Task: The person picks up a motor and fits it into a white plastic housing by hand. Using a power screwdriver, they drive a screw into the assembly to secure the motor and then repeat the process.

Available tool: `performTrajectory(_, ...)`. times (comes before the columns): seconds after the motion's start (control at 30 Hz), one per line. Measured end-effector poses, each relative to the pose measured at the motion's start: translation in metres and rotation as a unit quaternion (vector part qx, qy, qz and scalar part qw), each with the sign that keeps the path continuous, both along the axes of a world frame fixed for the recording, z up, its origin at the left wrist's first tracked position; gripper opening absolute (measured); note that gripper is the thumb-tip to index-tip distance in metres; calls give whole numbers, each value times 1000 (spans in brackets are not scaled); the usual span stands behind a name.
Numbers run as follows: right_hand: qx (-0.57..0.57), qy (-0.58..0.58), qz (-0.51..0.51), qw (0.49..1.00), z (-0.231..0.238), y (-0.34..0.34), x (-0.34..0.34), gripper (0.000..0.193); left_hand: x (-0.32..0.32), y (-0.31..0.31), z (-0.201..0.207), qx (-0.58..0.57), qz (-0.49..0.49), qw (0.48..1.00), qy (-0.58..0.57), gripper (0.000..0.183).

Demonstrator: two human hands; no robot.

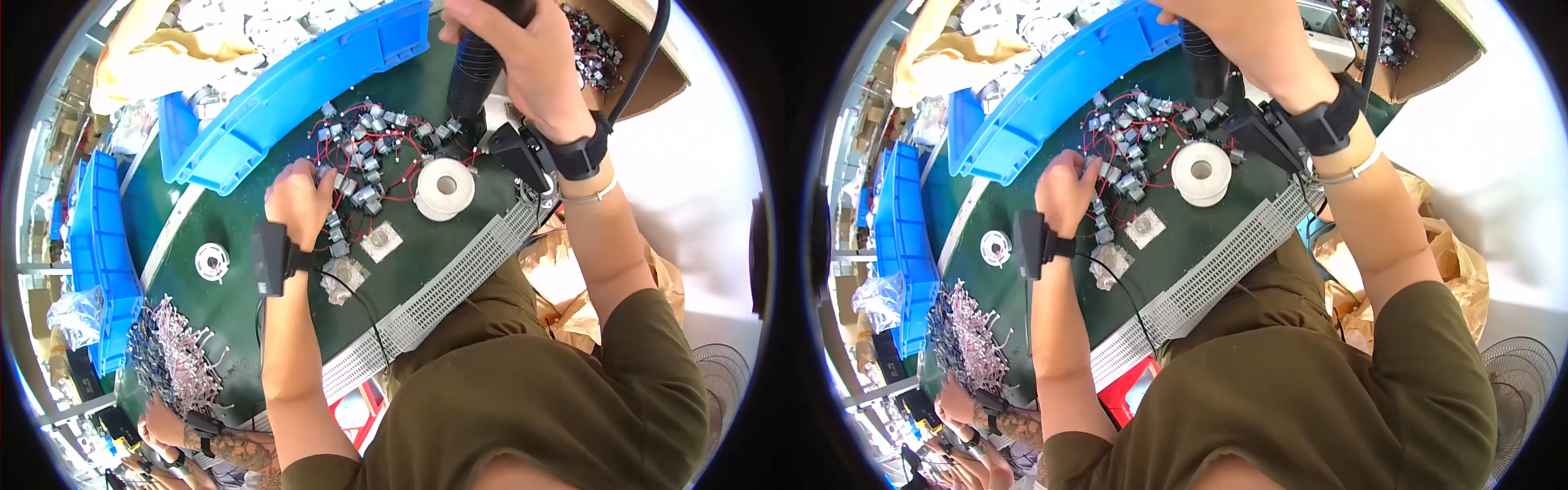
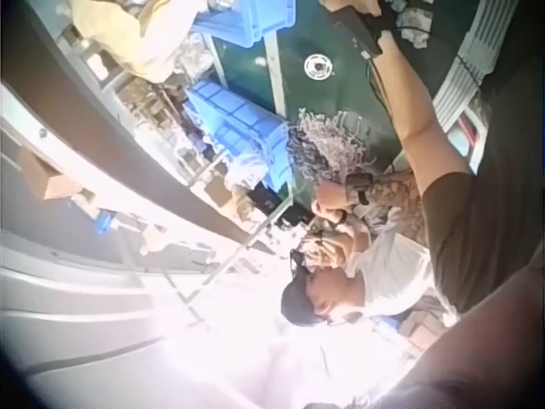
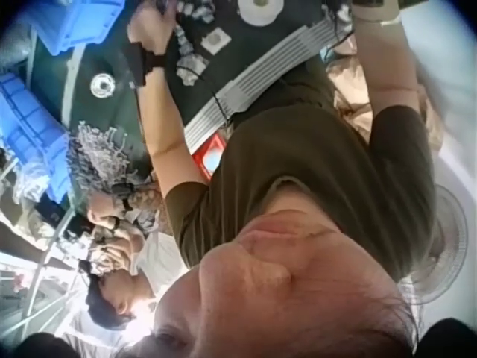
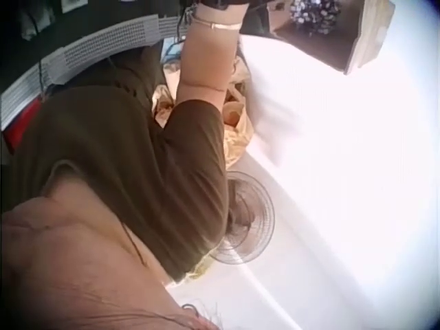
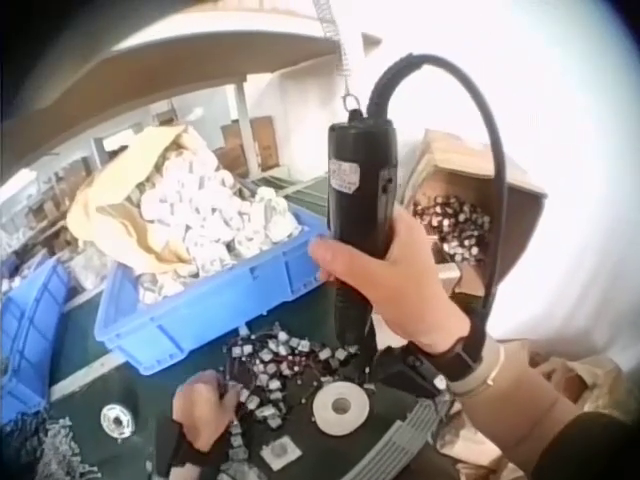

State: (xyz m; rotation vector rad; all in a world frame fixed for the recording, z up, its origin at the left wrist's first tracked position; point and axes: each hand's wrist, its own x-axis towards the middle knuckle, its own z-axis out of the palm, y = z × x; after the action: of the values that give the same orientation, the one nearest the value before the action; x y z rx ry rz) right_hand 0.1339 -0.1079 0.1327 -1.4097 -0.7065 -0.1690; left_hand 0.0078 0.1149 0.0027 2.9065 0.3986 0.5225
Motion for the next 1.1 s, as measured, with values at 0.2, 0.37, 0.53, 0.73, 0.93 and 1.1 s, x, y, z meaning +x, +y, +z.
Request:
performTrajectory(0.2,8,-171,-47,984,-37,-15,-29,28,-6,8,-10,-385,-27,912,-142,21)
performTrajectory(0.37,-235,-97,176,951,-66,15,-40,24,4,12,-1,-421,-37,892,-162,19)
performTrajectory(0.53,-227,-58,204,950,-69,21,-34,23,12,12,15,-437,-43,880,-182,18)
performTrajectory(0.73,-163,44,203,965,-77,26,-36,29,4,-3,46,-648,-117,734,-165,16)
performTrajectory(0.93,-62,96,301,947,-74,15,-37,26,-11,-44,61,-748,-226,624,-20,9)
performTrajectory(1.1,1,218,291,932,-60,-10,-38,24,49,41,85,-272,-66,893,-352,12)
